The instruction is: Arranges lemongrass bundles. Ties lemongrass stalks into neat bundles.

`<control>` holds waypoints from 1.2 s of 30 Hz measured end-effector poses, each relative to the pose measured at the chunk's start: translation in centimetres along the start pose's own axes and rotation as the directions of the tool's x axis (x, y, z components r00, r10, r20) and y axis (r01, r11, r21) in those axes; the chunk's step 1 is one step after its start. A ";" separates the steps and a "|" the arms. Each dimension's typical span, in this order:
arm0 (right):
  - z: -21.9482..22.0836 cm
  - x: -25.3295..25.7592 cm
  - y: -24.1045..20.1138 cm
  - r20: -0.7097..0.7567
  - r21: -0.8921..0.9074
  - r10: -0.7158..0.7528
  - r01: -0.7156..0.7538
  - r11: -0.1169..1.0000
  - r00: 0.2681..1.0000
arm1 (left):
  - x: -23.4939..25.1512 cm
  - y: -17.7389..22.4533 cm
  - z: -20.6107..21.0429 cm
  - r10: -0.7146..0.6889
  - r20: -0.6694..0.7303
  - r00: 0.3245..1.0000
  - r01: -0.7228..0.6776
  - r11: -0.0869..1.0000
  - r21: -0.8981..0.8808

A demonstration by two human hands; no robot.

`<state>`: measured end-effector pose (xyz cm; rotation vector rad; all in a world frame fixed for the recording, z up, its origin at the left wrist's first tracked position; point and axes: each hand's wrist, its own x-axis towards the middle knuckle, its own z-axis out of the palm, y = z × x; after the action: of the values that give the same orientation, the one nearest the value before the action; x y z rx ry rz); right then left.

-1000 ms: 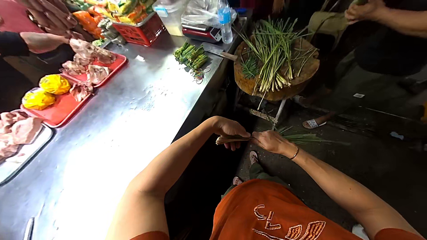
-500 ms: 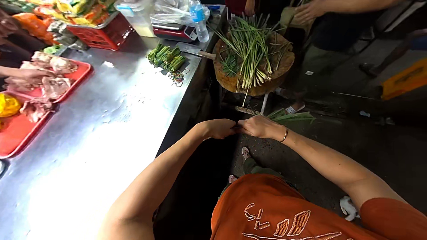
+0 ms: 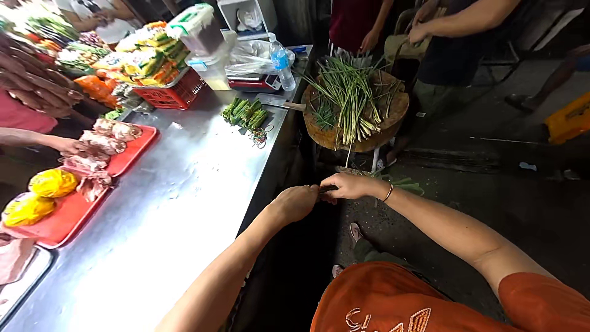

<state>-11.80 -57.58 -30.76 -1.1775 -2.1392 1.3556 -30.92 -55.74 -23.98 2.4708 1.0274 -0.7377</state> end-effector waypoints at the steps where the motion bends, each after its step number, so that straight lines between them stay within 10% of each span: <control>1: -0.1 0.1 -0.1 -0.044 -0.036 -0.026 0.024 0.999 0.999 | 0.2 -0.6 -0.2 0.009 0.035 0.999 -0.006 0.997 -0.078; 4: -0.2 -0.5 -0.5 -0.342 -0.264 -0.232 0.144 0.954 0.911 | 0.3 -3.3 0.6 0.106 0.032 0.994 -0.075 0.857 -0.509; 8: 0.9 -2.0 -0.2 -0.589 -0.561 -0.538 0.174 0.809 0.603 | 0.8 -6.2 3.5 0.205 0.014 0.979 -0.032 0.219 -0.975; 14: 5.5 -1.2 3.6 -0.428 -0.696 -0.637 0.215 0.685 0.642 | 1.9 -5.5 6.6 0.260 -0.040 0.965 -0.005 -0.135 -0.991; 22: 8.2 -0.7 4.3 -0.674 -0.350 -0.326 0.101 0.931 0.663 | 3.2 -4.0 8.5 0.276 -0.071 0.958 0.019 -0.312 -0.950; 36: 10.0 -4.0 4.8 -0.327 -0.221 -0.050 -0.025 0.975 0.944 | 3.9 -2.1 13.3 -0.076 -0.037 0.996 -0.059 -0.319 -0.946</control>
<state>-13.83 -65.53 -39.24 -1.3627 -2.0814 0.8513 -34.46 -59.02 -37.13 0.7938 0.9395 0.3833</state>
